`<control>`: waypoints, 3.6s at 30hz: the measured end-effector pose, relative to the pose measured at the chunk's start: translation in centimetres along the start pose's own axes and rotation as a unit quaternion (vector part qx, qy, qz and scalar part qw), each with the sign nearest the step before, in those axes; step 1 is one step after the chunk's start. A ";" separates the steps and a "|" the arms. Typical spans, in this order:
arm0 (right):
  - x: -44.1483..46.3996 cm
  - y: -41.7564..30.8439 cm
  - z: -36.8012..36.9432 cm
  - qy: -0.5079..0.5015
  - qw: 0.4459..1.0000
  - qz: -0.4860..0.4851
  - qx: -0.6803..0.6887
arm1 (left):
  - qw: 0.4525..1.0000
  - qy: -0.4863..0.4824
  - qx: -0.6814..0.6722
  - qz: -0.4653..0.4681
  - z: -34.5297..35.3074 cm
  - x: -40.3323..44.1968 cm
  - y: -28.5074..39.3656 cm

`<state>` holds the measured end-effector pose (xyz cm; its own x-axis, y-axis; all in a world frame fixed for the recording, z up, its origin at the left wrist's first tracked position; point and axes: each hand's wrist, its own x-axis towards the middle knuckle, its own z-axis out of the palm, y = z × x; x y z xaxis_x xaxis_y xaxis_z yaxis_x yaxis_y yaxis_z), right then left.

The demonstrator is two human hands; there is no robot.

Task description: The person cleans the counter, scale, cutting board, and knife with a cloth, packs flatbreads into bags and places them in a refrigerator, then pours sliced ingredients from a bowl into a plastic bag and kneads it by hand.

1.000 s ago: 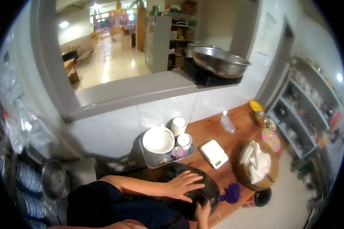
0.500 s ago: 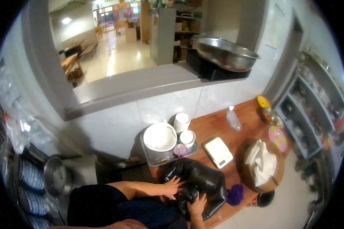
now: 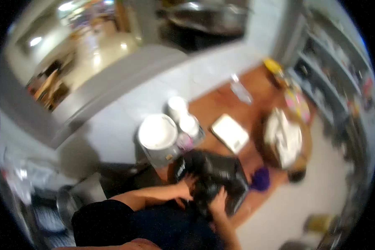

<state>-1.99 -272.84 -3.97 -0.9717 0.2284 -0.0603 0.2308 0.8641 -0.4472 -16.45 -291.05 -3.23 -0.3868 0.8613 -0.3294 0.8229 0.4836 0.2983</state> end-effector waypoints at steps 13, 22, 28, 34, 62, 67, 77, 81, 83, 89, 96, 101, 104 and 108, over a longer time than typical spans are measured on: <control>1.0 -8.7 -14.2 -0.162 0.906 0.198 0.336 | 0.864 0.418 -0.048 0.276 -9.6 -5.8 5.2; -3.7 -7.3 -15.6 0.010 0.984 0.063 0.169 | 0.943 -0.012 -0.323 0.077 -10.5 -3.1 6.2; -5.1 -8.5 -12.2 0.012 0.991 -0.073 0.108 | 0.788 -0.246 -0.564 0.017 -9.5 -2.4 4.8; -2.9 -4.6 -6.8 -0.054 0.937 0.128 0.320 | 0.944 0.208 -0.255 0.004 -12.2 -4.7 6.4; 1.4 0.9 -8.4 -0.045 0.993 -0.059 -0.088 | 0.988 0.143 -0.014 -0.054 -4.2 0.8 3.5; 2.1 3.3 -5.8 -0.091 0.991 -0.032 -0.094 | 0.870 0.116 -0.478 -0.026 0.2 3.6 1.4; 1.9 4.6 -2.7 -0.106 0.984 -0.073 -0.123 | 0.957 0.177 -0.222 0.055 -0.4 4.5 2.4; 2.0 4.7 -2.1 -0.126 0.984 -0.069 -0.103 | 0.931 0.169 -0.320 0.032 -1.6 4.2 3.3; 2.1 3.8 -3.4 -0.109 0.989 -0.053 -0.080 | 0.935 0.171 -0.307 0.042 -1.4 4.2 3.1; 1.2 3.0 -5.6 -0.039 0.981 -0.088 0.171 | 0.983 0.183 -0.008 -0.004 -7.7 -1.2 6.4; -2.9 -3.2 -6.8 -0.166 0.710 0.040 0.683 | 0.936 0.210 -0.278 0.050 -9.1 -5.4 8.7; -1.2 -2.6 -6.2 -0.132 0.758 0.004 0.639 | 0.919 0.319 -0.213 0.095 -11.5 -5.9 9.9; -0.4 -1.8 -7.1 -0.058 0.883 -0.132 0.446 | 0.945 0.172 -0.206 0.187 -11.7 -5.3 10.5; 0.4 -0.9 -6.6 0.026 0.947 -0.284 0.149 | 0.970 0.136 -0.147 0.138 -8.1 -1.7 8.1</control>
<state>-2.26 -270.58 2.26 -0.9293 -0.2063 0.3062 -0.3599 0.6911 -0.6267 -12.56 -287.35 7.01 -0.2964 0.9544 0.0363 0.7720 0.2170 0.5974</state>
